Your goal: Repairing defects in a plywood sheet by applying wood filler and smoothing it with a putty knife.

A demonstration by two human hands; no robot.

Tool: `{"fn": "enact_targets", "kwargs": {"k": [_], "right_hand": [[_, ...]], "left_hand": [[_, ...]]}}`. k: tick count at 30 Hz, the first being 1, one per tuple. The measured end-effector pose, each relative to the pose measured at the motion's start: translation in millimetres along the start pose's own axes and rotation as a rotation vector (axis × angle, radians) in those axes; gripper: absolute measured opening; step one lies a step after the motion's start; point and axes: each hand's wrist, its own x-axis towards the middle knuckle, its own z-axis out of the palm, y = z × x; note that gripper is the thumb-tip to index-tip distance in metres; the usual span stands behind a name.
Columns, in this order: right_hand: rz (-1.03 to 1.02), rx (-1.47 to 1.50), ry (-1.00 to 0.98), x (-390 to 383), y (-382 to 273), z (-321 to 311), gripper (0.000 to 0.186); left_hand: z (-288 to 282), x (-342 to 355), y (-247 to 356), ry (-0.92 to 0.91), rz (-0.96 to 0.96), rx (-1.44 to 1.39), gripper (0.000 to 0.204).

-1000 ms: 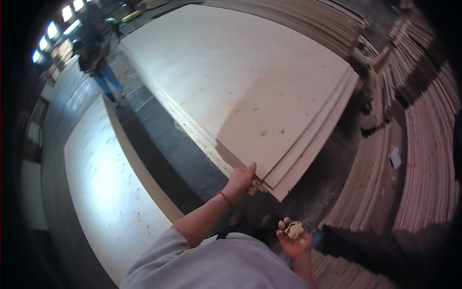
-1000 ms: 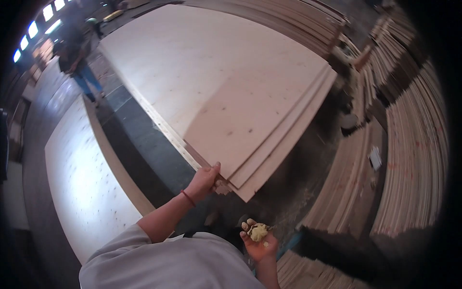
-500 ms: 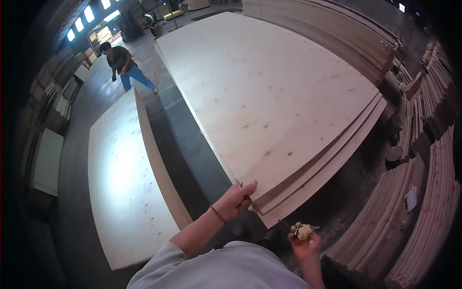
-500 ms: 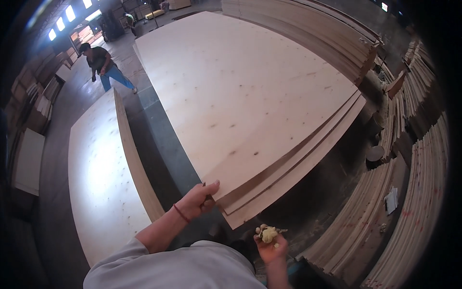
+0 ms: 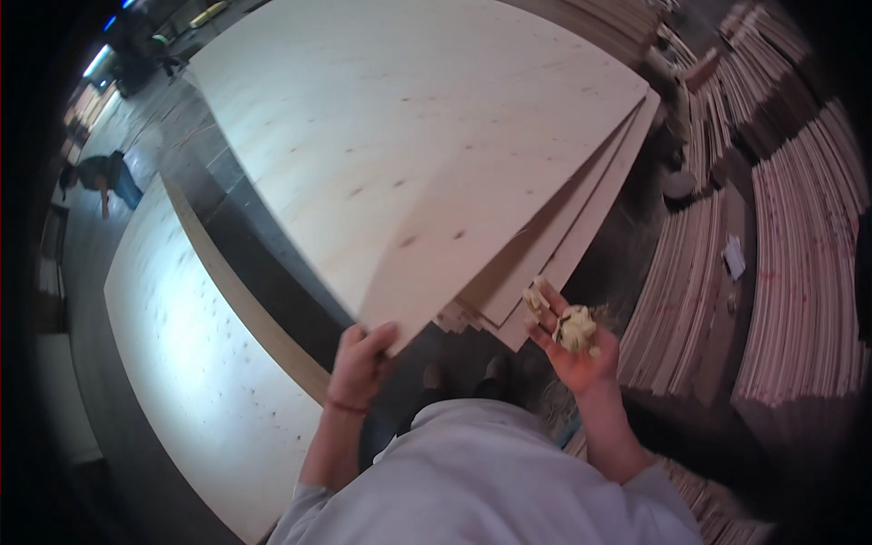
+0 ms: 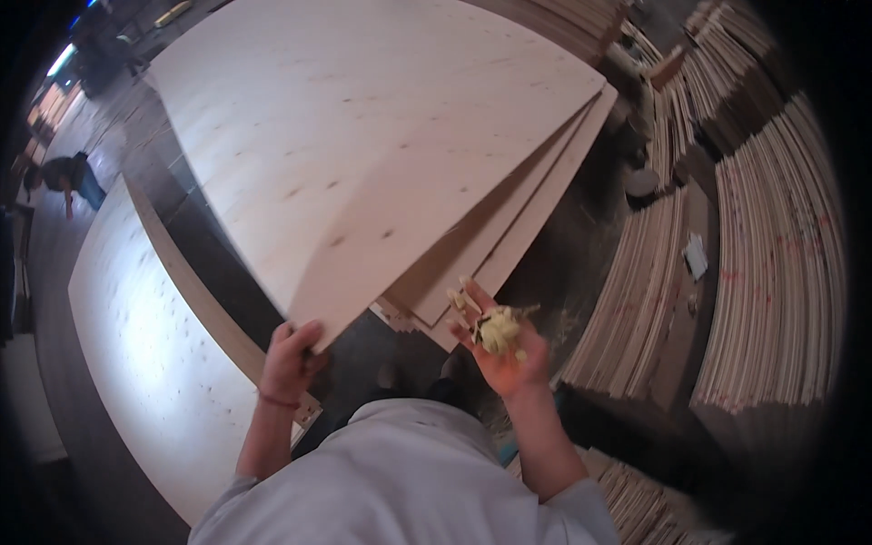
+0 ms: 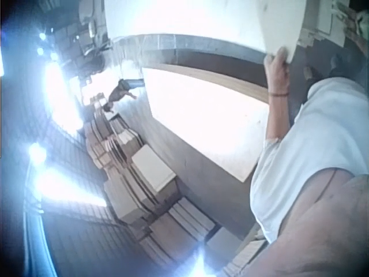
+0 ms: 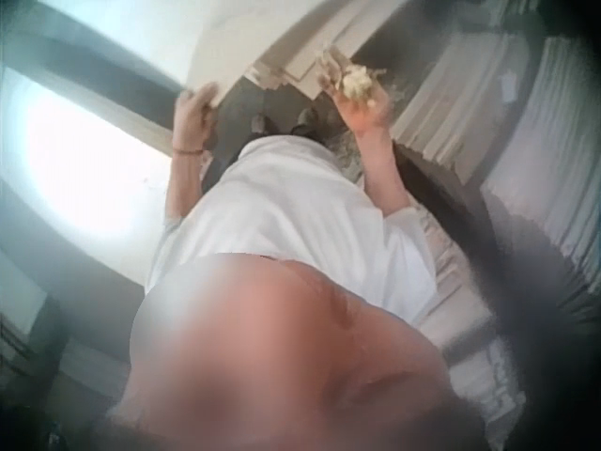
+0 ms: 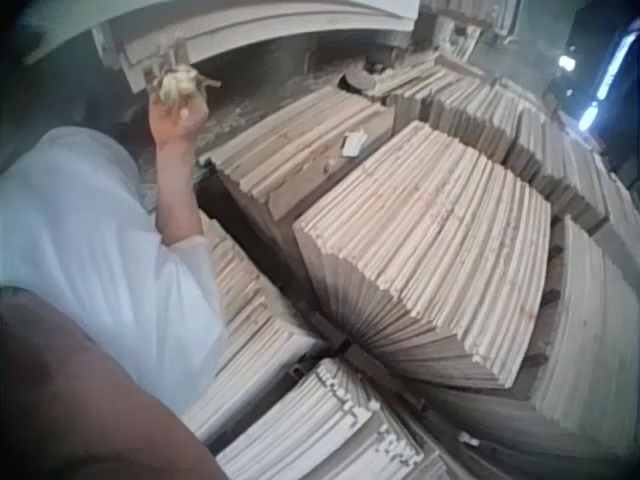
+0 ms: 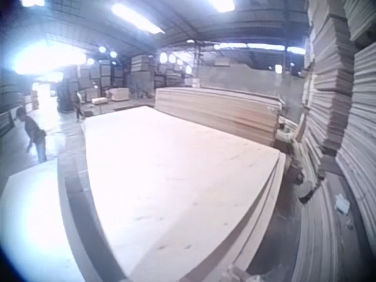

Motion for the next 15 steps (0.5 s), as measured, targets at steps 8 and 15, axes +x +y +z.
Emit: {"fn": "enact_targets", "kwargs": {"k": [8,15], "right_hand": [[0.098,-0.011,-0.066,12,7,21,0.03],[0.234,-0.065,-0.315,28,13,10,0.027]], "left_hand": [[-183,-93,-51,0.527,-0.009,0.117,0.019],[-76,-140,-49,0.991,0.527,0.861,0.027]]}}
